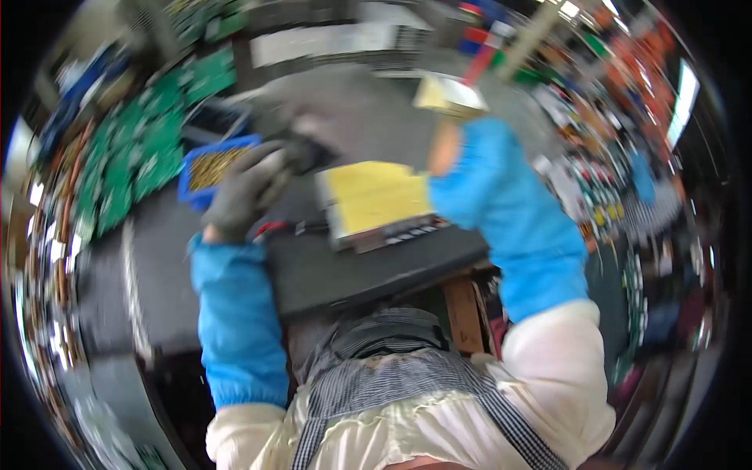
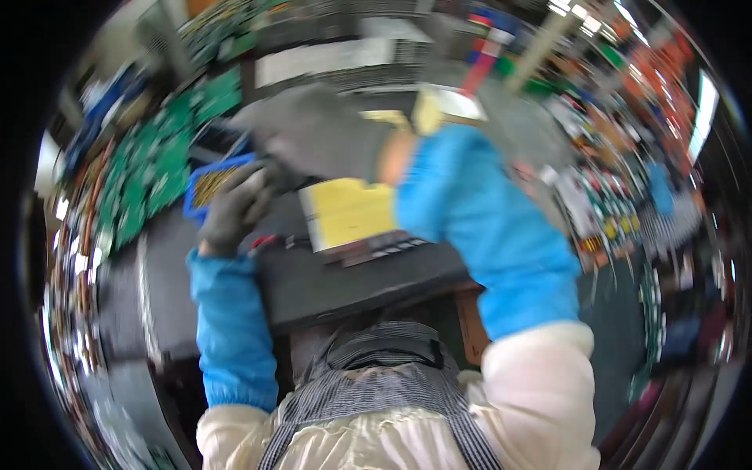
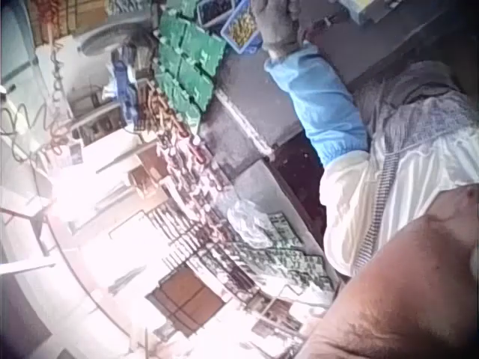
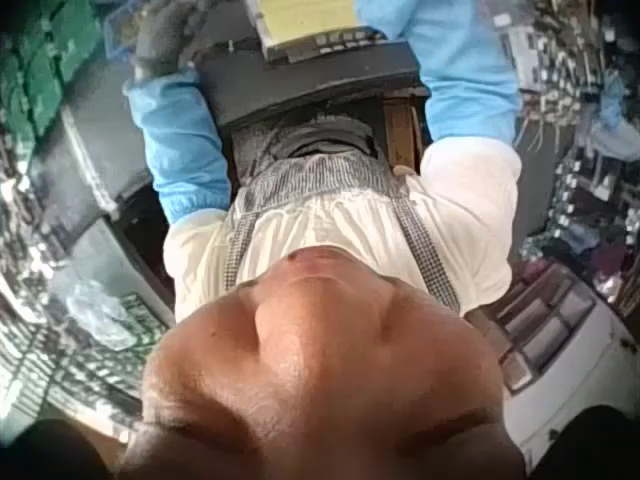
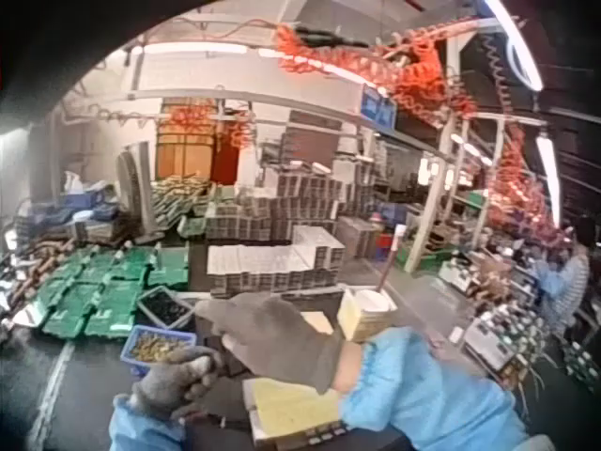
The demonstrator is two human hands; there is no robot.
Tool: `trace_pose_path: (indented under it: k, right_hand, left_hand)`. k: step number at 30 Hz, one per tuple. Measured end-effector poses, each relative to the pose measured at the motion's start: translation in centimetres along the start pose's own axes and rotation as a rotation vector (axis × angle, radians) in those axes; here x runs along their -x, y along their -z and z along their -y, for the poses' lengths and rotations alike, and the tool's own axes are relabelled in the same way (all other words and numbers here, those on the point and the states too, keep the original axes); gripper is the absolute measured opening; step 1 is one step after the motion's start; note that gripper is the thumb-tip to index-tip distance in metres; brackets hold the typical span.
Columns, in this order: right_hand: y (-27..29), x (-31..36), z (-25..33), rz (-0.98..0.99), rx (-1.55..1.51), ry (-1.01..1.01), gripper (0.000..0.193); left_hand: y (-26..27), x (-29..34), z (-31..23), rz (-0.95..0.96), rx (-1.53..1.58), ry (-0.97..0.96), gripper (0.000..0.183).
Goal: The person assembles an electronic circuit board onto a metal casing by securing it with screws using a power screwdriver.
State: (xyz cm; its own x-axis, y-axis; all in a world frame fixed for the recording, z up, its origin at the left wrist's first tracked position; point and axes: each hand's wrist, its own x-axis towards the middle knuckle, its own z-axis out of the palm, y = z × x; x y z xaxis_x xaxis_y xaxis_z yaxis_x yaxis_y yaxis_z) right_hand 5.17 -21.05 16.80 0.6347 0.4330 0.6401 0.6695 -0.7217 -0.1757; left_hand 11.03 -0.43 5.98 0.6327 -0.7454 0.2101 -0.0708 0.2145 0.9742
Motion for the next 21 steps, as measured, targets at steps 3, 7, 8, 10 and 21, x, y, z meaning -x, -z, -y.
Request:
trace_pose_path:
  k: [3,7,8,10,21]
  right_hand:
    - [-1.2,-1.2,0.6,0.122,-0.102,-0.012,0.045]
    - [-3.0,-1.5,1.1,0.25,-0.116,-0.123,0.051]
    - [-3.4,-1.4,1.1,0.285,-0.151,-0.152,0.054]
    - [-3.4,-1.3,1.1,0.273,-0.125,-0.143,0.053]
    - [-5.3,-0.4,1.2,0.123,0.121,0.056,0.04]
  left_hand:
    - [1.3,1.0,-1.0,-0.019,0.13,0.161,0.03]
    - [2.2,1.5,-0.3,-0.027,0.2,0.18,0.033]
    - [2.2,1.6,-0.3,-0.031,0.188,0.19,0.033]
    - [1.7,1.5,-0.8,-0.055,0.195,0.19,0.032]
    - [1.5,1.1,0.1,-0.085,0.188,0.194,0.033]
